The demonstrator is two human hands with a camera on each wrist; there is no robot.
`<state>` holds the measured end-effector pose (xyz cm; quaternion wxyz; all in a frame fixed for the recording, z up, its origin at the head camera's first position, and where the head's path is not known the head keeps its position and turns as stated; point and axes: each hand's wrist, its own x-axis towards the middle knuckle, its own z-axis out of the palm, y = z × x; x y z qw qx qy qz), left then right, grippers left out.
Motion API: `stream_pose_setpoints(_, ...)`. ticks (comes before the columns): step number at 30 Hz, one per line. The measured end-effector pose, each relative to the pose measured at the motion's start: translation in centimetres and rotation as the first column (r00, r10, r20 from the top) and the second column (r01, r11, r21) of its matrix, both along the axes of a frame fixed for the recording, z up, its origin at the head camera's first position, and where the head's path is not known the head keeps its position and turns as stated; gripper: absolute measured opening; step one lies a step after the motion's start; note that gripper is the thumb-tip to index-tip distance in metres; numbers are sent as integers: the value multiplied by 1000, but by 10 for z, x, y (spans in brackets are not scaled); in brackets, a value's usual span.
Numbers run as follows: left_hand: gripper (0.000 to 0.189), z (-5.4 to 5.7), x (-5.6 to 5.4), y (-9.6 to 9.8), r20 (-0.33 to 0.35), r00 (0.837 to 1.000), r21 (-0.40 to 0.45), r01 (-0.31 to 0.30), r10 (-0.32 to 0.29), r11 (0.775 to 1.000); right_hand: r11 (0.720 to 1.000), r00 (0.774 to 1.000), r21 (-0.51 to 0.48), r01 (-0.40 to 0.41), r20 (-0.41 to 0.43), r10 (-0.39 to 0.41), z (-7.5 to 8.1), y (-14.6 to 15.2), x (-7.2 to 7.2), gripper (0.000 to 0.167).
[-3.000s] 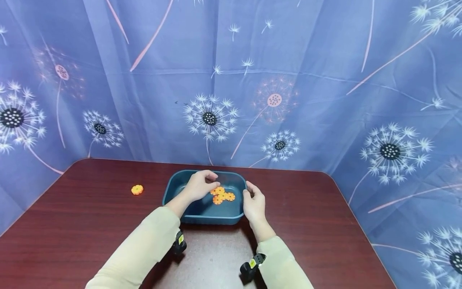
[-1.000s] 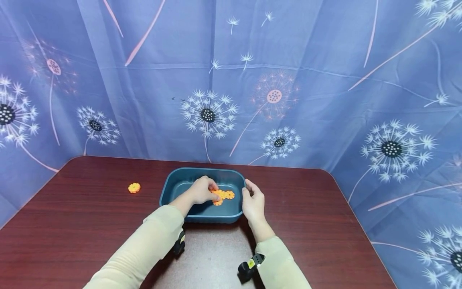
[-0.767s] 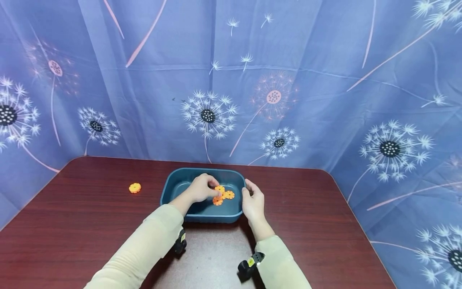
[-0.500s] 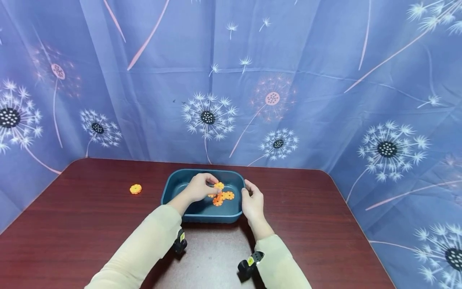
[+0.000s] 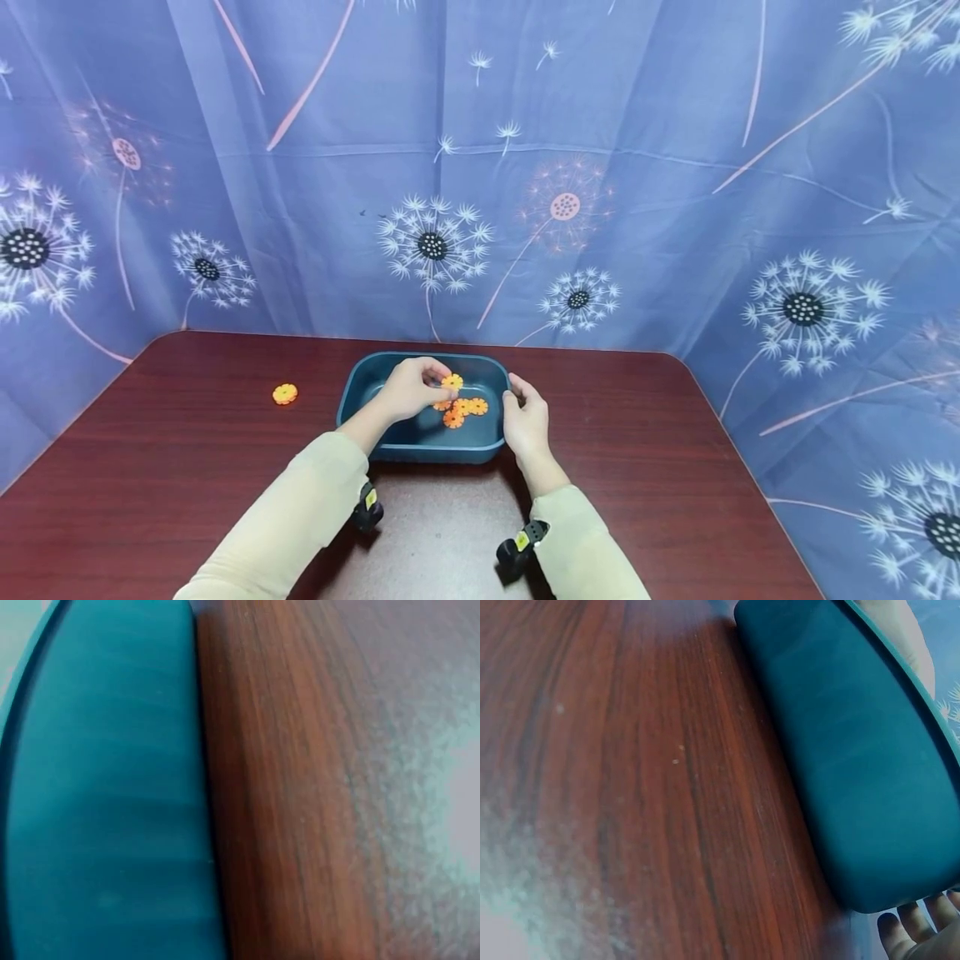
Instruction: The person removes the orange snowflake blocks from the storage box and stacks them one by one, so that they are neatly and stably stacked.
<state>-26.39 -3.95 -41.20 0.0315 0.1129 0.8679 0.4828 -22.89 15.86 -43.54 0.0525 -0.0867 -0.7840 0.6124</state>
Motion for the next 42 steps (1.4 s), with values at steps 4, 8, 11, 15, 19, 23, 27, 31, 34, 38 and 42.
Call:
stream_pose_setpoints(4,28,2,2,-2,-27,1000,2,3,-3,1000,1000,1000,-4,-8,2,8,0,1,0,41)
stream_pose_setpoints(8,28,4,5,-5,-34,999,-1,14,-14,1000,1000,1000,-5,-8,7,8,-1,1,0,41)
stream_pose_setpoints(11,28,6,8,-8,-41,999,-6,14,-14,1000,1000,1000,-7,-8,9,8,-1,1,0,41)
stream_pose_setpoints(15,28,7,11,-13,-58,998,-13,5,-5,1000,1000,1000,-7,-9,8,9,0,1,0,41)
stream_pose_setpoints(19,29,8,13,-19,-63,998,-6,-4,4,1000,1000,1000,-3,-5,8,5,-1,1,-1,41)
stream_pose_setpoints(23,29,8,16,-25,-68,997,-5,-25,25,1000,1000,1000,-5,-5,6,5,-1,1,-1,41)
stream_pose_setpoints(27,30,11,19,-32,-65,997,-8,-49,49,999,1000,1000,-8,-9,5,9,0,1,0,41)
stream_pose_setpoints(31,31,12,20,-39,-69,995,-18,-69,67,997,1000,1000,-9,-9,8,9,0,0,0,41)
stream_pose_setpoints(34,30,12,21,-45,-103,992,-33,-81,78,996,1000,1000,-11,-9,11,9,0,0,0,41)
stream_pose_setpoints(38,30,13,22,-52,-157,984,-41,-90,82,995,1000,1000,-6,-8,13,8,-1,0,-1,41)
stream_pose_setpoints(42,30,14,23,-59,-168,982,-38,-97,89,995,1000,1000,0,-7,8,7,-2,1,-2,41)
